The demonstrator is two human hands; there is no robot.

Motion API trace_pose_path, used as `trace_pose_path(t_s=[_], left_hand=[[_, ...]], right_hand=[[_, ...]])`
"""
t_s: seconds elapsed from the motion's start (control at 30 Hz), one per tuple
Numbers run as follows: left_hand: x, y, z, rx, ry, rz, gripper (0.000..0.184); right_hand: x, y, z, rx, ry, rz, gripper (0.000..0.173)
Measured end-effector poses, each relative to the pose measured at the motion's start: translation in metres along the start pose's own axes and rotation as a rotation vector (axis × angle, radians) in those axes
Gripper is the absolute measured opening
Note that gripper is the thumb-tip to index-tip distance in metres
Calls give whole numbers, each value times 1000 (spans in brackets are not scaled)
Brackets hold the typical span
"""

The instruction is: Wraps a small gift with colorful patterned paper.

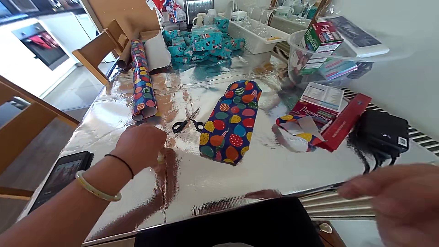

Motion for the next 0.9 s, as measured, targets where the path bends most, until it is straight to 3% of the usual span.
trace_pose_path(t_s=[0.1,0.23,0.4,0.5,0.57,0.67,0.9], left_hand=[[10,-9,2,-241,305,136,55],[46,1,34,-595,547,676,26],[33,5,80,-893,502,723,23],[24,-1,96,-964,502,689,24],[21,-5,100,-964,495,684,23],[21,-5,103,-955,471,745,12],[20,-1,107,-916,404,949,15]], right_hand=[[-13,7,34,-105,-87,-58,11],[-26,21,81,-324,-192,-49,18],[-56,39,126,-701,-362,-104,22],[-76,47,146,-884,-395,-107,21],[-85,46,153,-910,-449,-101,17],[-88,40,154,-864,-506,-39,13],[-60,30,154,-738,-274,-10,13]])
Point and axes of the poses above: each hand's wrist, its own y-axis away from the middle knuckle, its own x-axis out of the back of the hand, z = x × y, the point moved 9 cm from there along -y, towards the middle knuckle, and after that the axes turned 13 degrees about z, right-handed, at the moved point
